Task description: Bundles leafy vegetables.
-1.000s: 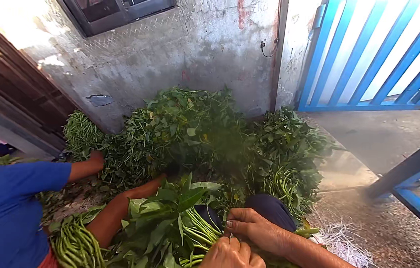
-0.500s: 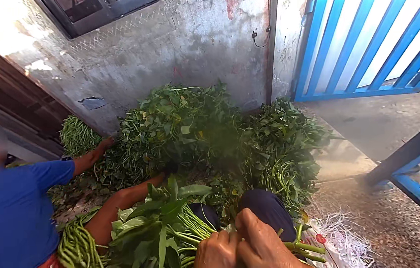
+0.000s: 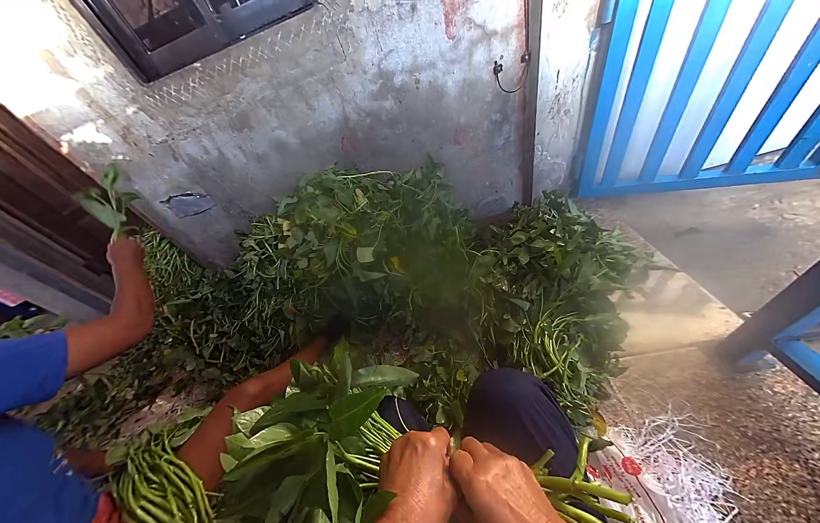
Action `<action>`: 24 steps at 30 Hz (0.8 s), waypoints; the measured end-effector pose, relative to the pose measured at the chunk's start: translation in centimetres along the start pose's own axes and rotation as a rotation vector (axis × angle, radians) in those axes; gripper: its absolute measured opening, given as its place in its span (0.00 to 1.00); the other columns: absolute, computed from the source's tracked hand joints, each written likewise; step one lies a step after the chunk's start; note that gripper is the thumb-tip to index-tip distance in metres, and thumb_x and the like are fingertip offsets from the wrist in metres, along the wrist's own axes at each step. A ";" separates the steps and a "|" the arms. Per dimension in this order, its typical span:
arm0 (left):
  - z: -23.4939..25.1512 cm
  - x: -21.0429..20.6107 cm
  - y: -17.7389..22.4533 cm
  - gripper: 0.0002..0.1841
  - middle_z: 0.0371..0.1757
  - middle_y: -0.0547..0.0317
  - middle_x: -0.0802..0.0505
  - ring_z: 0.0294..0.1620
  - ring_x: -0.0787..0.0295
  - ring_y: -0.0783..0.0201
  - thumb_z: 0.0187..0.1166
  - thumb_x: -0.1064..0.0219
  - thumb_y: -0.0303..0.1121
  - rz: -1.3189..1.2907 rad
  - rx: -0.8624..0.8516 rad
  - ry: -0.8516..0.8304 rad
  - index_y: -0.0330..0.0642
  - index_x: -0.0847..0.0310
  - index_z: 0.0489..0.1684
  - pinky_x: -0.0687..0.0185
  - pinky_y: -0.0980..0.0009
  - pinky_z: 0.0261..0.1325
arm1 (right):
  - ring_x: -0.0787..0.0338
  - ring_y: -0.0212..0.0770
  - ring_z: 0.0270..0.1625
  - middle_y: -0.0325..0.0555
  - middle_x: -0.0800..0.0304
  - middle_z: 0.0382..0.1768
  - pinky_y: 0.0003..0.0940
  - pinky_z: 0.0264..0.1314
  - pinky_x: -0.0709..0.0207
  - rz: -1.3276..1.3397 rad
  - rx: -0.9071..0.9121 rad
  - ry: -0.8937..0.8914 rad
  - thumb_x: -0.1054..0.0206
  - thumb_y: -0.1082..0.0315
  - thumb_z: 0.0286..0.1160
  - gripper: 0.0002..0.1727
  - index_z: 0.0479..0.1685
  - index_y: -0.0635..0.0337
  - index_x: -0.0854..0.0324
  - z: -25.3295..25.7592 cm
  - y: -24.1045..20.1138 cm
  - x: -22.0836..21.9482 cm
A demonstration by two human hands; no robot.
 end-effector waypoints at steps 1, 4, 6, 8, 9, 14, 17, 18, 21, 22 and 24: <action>0.0 0.0 -0.1 0.11 0.45 0.43 0.08 0.54 0.10 0.44 0.81 0.40 0.34 -0.007 -0.013 -0.003 0.37 0.14 0.45 0.19 0.43 0.55 | 0.05 0.59 0.43 0.60 0.09 0.40 0.53 0.38 0.12 0.018 0.011 -0.008 0.30 0.63 0.72 0.12 0.35 0.67 0.12 -0.1 0.2 0.0; -0.3 0.5 -0.6 0.12 0.43 0.43 0.08 0.52 0.10 0.45 0.83 0.41 0.33 -0.040 -0.057 -0.001 0.36 0.13 0.46 0.19 0.45 0.56 | 0.06 0.56 0.42 0.58 0.10 0.38 0.52 0.40 0.12 0.113 0.081 -0.032 0.34 0.67 0.74 0.10 0.34 0.65 0.12 0.1 1.0 0.3; -0.6 0.8 -0.9 0.14 0.40 0.44 0.09 0.49 0.11 0.45 0.85 0.42 0.36 -0.060 -0.062 -0.003 0.36 0.14 0.43 0.19 0.45 0.55 | 0.07 0.54 0.43 0.57 0.11 0.38 0.52 0.45 0.14 0.238 0.101 -0.108 0.37 0.70 0.75 0.10 0.35 0.66 0.12 0.5 1.9 0.9; -0.8 0.9 -1.6 0.15 0.34 0.45 0.12 0.42 0.12 0.47 0.85 0.42 0.37 -0.153 -0.095 -0.001 0.35 0.15 0.37 0.20 0.47 0.49 | 0.09 0.50 0.45 0.55 0.11 0.38 0.49 0.49 0.16 0.407 0.091 -0.161 0.37 0.69 0.75 0.10 0.36 0.66 0.12 1.1 3.3 1.3; -0.9 0.7 -2.2 0.15 0.27 0.49 0.16 0.33 0.17 0.52 0.83 0.40 0.37 -0.265 -0.136 0.007 0.35 0.16 0.31 0.23 0.51 0.41 | 0.10 0.46 0.45 0.53 0.11 0.38 0.45 0.50 0.18 0.498 0.079 -0.186 0.37 0.68 0.76 0.11 0.36 0.66 0.12 1.3 3.8 1.5; -2.3 -1.1 -2.7 0.08 0.12 0.65 0.21 0.08 0.29 0.73 0.83 0.37 0.26 -1.135 0.002 -0.092 0.39 0.18 0.31 0.33 0.77 0.12 | 0.15 0.26 0.35 0.39 0.11 0.33 0.25 0.40 0.21 0.862 0.047 -0.333 0.32 0.67 0.78 0.08 0.37 0.62 0.11 2.0 4.5 2.1; -2.8 -2.1 -2.4 0.07 0.14 0.59 0.14 0.10 0.23 0.72 0.82 0.37 0.21 -1.369 0.045 0.011 0.34 0.15 0.34 0.28 0.77 0.13 | 0.13 0.27 0.44 0.38 0.10 0.40 0.25 0.48 0.20 0.914 0.094 -0.372 0.31 0.66 0.79 0.08 0.39 0.60 0.09 2.1 4.9 2.3; -2.8 -2.4 -2.4 0.07 0.15 0.58 0.13 0.10 0.22 0.71 0.83 0.37 0.21 -1.404 0.047 0.020 0.33 0.14 0.35 0.28 0.77 0.13 | 0.13 0.28 0.47 0.39 0.09 0.42 0.26 0.51 0.19 0.920 0.105 -0.391 0.31 0.66 0.80 0.08 0.40 0.60 0.09 2.1 5.0 2.5; -2.7 -2.7 -2.7 0.07 0.16 0.56 0.12 0.11 0.22 0.71 0.83 0.36 0.22 -1.435 0.007 0.000 0.32 0.13 0.38 0.27 0.77 0.13 | 0.13 0.28 0.45 0.39 0.10 0.42 0.26 0.50 0.19 0.930 0.082 -0.434 0.34 0.66 0.82 0.09 0.42 0.60 0.09 2.3 5.1 2.6; -2.7 -2.8 -2.8 0.06 0.16 0.56 0.12 0.11 0.22 0.72 0.83 0.36 0.22 -1.432 -0.020 -0.008 0.32 0.12 0.38 0.28 0.78 0.13 | 0.13 0.27 0.42 0.38 0.10 0.40 0.26 0.47 0.19 0.931 0.064 -0.432 0.35 0.66 0.83 0.10 0.42 0.60 0.10 2.4 5.1 2.6; -2.7 -2.9 -2.8 0.06 0.16 0.57 0.12 0.11 0.22 0.72 0.81 0.34 0.22 -1.416 -0.084 -0.008 0.33 0.12 0.37 0.28 0.78 0.14 | 0.15 0.27 0.38 0.37 0.12 0.36 0.26 0.44 0.20 0.918 0.053 -0.413 0.37 0.66 0.84 0.09 0.42 0.59 0.13 2.4 5.1 2.5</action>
Point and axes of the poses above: each hand's wrist, its own z-axis towards the middle knuckle, its own x-axis out of the back of the hand, y = z × x, the point moved 4 cm from there along z, towards the middle knuckle
